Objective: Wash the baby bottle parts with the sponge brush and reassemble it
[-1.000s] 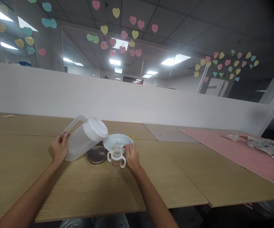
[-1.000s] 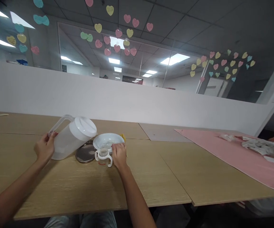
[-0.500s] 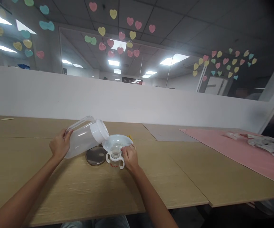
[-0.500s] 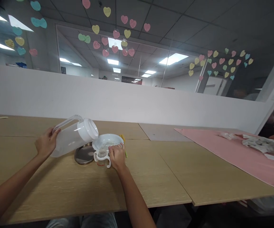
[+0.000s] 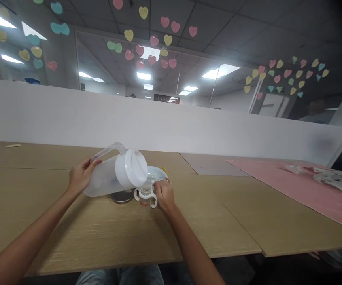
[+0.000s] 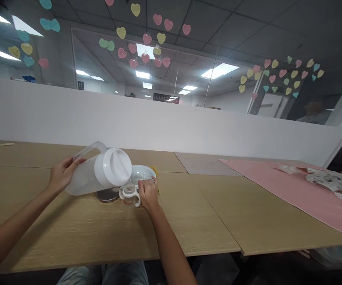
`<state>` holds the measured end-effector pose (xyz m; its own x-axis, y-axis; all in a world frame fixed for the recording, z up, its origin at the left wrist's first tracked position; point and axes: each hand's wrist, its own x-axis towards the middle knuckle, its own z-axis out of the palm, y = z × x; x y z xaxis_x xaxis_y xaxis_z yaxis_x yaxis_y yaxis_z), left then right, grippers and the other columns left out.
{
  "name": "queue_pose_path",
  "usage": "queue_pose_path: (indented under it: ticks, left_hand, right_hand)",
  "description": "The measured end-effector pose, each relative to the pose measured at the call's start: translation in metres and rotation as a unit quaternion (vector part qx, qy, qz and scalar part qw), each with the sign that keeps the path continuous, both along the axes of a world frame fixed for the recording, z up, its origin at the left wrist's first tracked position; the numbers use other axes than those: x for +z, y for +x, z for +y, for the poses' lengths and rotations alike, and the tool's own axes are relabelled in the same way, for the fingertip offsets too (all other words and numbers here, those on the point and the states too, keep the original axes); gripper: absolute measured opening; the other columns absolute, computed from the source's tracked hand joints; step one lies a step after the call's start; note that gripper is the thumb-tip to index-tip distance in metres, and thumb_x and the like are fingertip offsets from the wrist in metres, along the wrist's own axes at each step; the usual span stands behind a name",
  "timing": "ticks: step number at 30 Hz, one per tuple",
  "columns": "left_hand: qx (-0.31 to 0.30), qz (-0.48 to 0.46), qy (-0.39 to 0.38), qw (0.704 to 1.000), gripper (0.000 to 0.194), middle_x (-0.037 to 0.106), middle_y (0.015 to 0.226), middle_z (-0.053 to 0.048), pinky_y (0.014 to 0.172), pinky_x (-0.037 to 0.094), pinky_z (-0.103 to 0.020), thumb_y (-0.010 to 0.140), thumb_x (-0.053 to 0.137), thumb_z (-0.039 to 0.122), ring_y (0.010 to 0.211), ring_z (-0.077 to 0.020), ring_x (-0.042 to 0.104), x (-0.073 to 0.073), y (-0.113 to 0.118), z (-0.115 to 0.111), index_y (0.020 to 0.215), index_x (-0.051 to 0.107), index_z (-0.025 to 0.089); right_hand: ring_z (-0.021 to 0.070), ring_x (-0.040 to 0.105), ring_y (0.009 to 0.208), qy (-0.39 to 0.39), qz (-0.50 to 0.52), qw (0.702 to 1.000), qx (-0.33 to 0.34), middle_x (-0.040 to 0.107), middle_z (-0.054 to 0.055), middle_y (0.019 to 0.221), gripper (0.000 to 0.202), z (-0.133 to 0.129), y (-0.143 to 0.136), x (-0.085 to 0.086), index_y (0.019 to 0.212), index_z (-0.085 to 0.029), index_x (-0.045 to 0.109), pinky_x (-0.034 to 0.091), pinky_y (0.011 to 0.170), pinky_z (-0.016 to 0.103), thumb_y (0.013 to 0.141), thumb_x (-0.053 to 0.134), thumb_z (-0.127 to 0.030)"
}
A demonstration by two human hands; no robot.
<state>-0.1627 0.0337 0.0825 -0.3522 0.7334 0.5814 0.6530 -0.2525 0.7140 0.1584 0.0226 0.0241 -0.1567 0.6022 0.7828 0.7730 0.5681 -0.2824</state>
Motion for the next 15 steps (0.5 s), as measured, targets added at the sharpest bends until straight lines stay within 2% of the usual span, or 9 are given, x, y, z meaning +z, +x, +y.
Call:
queue_pose_path:
  ticks: [4, 8, 11, 15]
  left_hand:
    - [0.009, 0.047, -0.002, 0.999, 0.041, 0.068, 0.081, 0.001, 0.062, 0.037, -0.023, 0.081, 0.047, 0.054, 0.073, -0.0178, 0.058, 0.01, 0.002, -0.006, 0.107, 0.066, 0.028]
    - [0.025, 0.043, 0.008, 0.999, 0.039, 0.069, 0.084, 0.001, 0.065, 0.038, -0.023, 0.081, 0.048, 0.052, 0.076, -0.0182, 0.059, 0.01, 0.001, -0.005, 0.108, 0.066, 0.03]
    - [0.03, 0.019, 0.012, 0.999, 0.04, 0.069, 0.086, -0.001, 0.064, 0.038, -0.023, 0.081, 0.048, 0.052, 0.077, -0.0183, 0.059, 0.003, -0.003, 0.0, 0.106, 0.067, 0.027]
    - [0.046, -0.062, 0.044, 0.996, 0.043, 0.067, 0.09, -0.003, 0.064, 0.04, -0.024, 0.081, 0.045, 0.051, 0.077, -0.0178, 0.058, -0.016, -0.007, 0.008, 0.101, 0.066, 0.019]
  right_hand:
    - [0.0145, 0.057, 0.076, 0.002, 0.001, 1.0, -0.006, 0.066, 0.002, 0.069, 0.048, 0.001, 0.0, -0.001, 0.069, -0.02, 0.061, 0.027, 0.097, 0.033, 0.097, 0.025, -0.032]
    - [0.0142, 0.056, 0.074, -0.007, -0.01, 1.0, -0.009, 0.066, 0.002, 0.07, 0.047, 0.002, 0.001, -0.001, 0.07, -0.02, 0.062, 0.027, 0.097, 0.033, 0.097, 0.026, -0.032]
    - [0.0143, 0.056, 0.074, -0.011, -0.013, 1.0, -0.013, 0.065, 0.002, 0.069, 0.045, 0.003, 0.001, -0.001, 0.071, -0.02, 0.063, 0.028, 0.096, 0.033, 0.096, 0.028, -0.031]
    - [0.014, 0.056, 0.075, -0.013, -0.008, 1.0, -0.011, 0.065, 0.002, 0.069, 0.045, 0.002, 0.0, 0.0, 0.071, -0.02, 0.063, 0.028, 0.096, 0.032, 0.096, 0.028, -0.032]
